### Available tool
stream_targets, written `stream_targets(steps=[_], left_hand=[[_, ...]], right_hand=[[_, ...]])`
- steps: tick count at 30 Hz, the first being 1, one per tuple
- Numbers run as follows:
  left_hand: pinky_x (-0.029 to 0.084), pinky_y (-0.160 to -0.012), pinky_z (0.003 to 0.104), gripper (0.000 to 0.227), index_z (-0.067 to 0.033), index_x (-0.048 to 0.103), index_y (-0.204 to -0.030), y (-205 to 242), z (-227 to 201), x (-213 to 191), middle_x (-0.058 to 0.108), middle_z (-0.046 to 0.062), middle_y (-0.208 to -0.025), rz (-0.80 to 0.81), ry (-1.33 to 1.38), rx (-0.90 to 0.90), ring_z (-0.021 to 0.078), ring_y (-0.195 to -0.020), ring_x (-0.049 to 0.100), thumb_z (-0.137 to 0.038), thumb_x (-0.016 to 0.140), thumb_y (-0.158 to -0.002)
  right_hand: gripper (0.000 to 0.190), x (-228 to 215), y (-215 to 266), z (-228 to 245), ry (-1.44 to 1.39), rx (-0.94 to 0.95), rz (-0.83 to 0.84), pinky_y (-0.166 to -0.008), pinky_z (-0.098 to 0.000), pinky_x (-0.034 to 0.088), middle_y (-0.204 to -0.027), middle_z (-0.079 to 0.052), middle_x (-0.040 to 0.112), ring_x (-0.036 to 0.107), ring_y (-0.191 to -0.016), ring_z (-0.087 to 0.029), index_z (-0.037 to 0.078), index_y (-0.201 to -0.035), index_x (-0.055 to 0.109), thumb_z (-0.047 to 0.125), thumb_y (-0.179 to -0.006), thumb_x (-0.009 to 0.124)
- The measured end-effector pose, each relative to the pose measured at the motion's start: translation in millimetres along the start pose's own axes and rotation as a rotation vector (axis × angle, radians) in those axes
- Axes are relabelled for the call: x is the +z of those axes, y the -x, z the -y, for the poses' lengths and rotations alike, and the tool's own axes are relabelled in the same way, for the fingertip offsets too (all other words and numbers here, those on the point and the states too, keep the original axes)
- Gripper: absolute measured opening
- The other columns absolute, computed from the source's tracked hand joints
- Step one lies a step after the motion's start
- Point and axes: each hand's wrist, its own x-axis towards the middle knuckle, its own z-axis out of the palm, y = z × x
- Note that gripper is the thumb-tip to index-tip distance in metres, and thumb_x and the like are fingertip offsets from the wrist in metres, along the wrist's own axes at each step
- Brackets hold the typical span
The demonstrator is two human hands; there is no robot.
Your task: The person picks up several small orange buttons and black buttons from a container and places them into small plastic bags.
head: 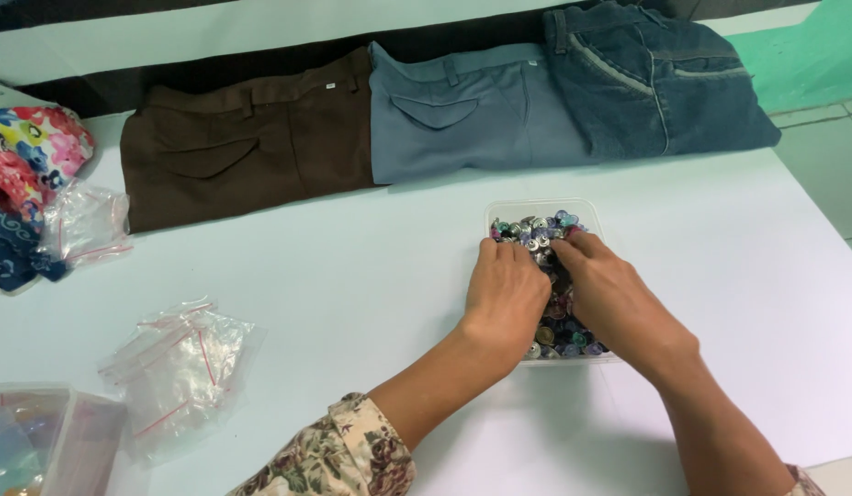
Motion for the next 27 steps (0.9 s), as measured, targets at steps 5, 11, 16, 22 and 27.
stream_targets(steps=[5, 11, 16, 22, 27], left_hand=[[0.051, -0.065, 0.038, 0.016, -0.0147, 0.069, -0.087, -29, -6, 25, 0.066, 0.007, -0.088, -0.049, 0.407, 0.009, 0.0252, -0.079, 0.064, -0.003, 0.070, -0.076], [0.047, -0.053, 0.045, 0.024, -0.0024, 0.060, -0.090, 15, 24, -6, 0.059, 0.013, -0.081, 0.020, 0.873, 0.062, 0.0307, -0.066, 0.061, 0.016, 0.046, -0.084], [0.054, -0.054, 0.048, 0.026, 0.0001, 0.060, -0.097, 16, -1, 11, 0.067, 0.018, -0.082, -0.001, 0.801, 0.011, 0.0367, -0.067, 0.069, 0.019, 0.051, -0.081], [0.062, -0.054, 0.028, 0.003, 0.0037, 0.067, -0.078, -14, -31, 21, 0.061, 0.015, -0.071, -0.197, 0.356, 0.032, 0.0168, -0.062, 0.064, 0.001, 0.069, -0.078], [0.057, -0.092, 0.057, 0.099, 0.0247, 0.043, -0.127, -20, -3, 13, 0.054, 0.036, -0.115, 0.105, 0.882, -0.029, 0.0530, -0.107, 0.063, -0.003, 0.100, -0.051]], right_hand=[[0.048, -10, 1, 0, -0.117, -0.018, 0.063, -0.072, -0.0357, 0.048, -0.100, -0.007, 0.062, 0.062, -0.079, -0.027, 0.011, -0.110, 0.064, -0.014, -0.075, 0.043], [0.047, -40, 26, -8, -0.144, -0.054, 0.085, -0.085, -0.0370, 0.051, -0.123, -0.003, 0.074, 0.070, -0.105, -0.025, 0.017, -0.133, 0.068, 0.004, -0.091, 0.050], [0.050, -39, 37, 8, -0.037, 0.103, 0.189, -0.089, -0.0397, 0.051, -0.125, -0.005, 0.069, 0.072, -0.100, -0.028, 0.023, -0.140, 0.058, 0.016, -0.091, 0.058], [0.058, -18, 30, 20, 0.325, 0.040, 0.240, -0.079, -0.0368, 0.068, -0.126, -0.020, 0.067, 0.077, -0.104, -0.031, 0.009, -0.139, 0.059, 0.002, -0.084, 0.076], [0.068, -35, 26, 29, 0.056, 0.113, 0.242, -0.093, -0.0502, 0.062, -0.140, -0.026, 0.060, 0.066, -0.123, -0.041, 0.006, -0.150, 0.050, -0.004, -0.086, 0.072]])
